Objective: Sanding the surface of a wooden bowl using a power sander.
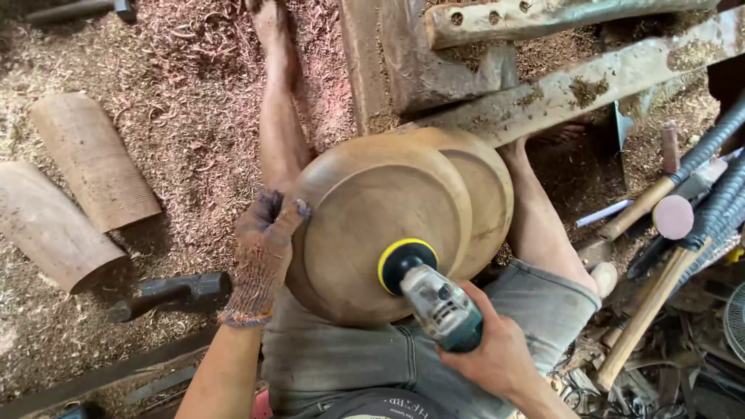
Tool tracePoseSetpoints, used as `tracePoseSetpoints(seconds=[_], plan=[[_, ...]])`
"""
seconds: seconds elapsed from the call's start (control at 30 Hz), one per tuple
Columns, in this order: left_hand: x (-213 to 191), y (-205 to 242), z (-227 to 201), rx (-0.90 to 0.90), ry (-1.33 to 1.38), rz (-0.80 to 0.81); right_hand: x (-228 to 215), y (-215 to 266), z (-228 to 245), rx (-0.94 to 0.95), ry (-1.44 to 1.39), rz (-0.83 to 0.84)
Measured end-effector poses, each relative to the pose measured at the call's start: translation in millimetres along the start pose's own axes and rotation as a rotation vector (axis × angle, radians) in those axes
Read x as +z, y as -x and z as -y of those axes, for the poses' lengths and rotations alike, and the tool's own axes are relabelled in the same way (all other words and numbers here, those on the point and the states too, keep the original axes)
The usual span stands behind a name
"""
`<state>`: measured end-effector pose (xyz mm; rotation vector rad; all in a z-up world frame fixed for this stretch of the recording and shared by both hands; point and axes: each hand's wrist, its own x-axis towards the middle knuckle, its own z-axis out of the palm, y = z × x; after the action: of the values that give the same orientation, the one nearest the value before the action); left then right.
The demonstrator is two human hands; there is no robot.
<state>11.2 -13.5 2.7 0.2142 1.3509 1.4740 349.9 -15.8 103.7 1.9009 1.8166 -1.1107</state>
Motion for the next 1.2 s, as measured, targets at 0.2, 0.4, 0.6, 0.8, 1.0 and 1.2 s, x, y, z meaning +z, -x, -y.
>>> tracePoseSetpoints(seconds=[0.2,0.4,0.6,0.8,1.0,1.2], plan=[[9,11,-17,0.002,-0.398,-0.094,-23,-31,74,-0.227,-0.001,0.044],[-7,1,13,0.007,-0.103,-0.087,-20,-19,54,-0.153,0.016,0.077],[1,4,0,-0.01,-0.223,-0.091,-19,-20,52,-0.167,0.028,0.052],[5,6,-10,-0.03,-0.253,-0.078,-40,-41,74,-0.176,-0.043,0.008],[-12,-3,20,-0.034,0.031,-0.073,-19,-7,20,-0.053,0.003,0.101],[-6,0,7,-0.004,-0.171,-0.09,-37,-48,66,-0.016,-0.037,-0.005]])
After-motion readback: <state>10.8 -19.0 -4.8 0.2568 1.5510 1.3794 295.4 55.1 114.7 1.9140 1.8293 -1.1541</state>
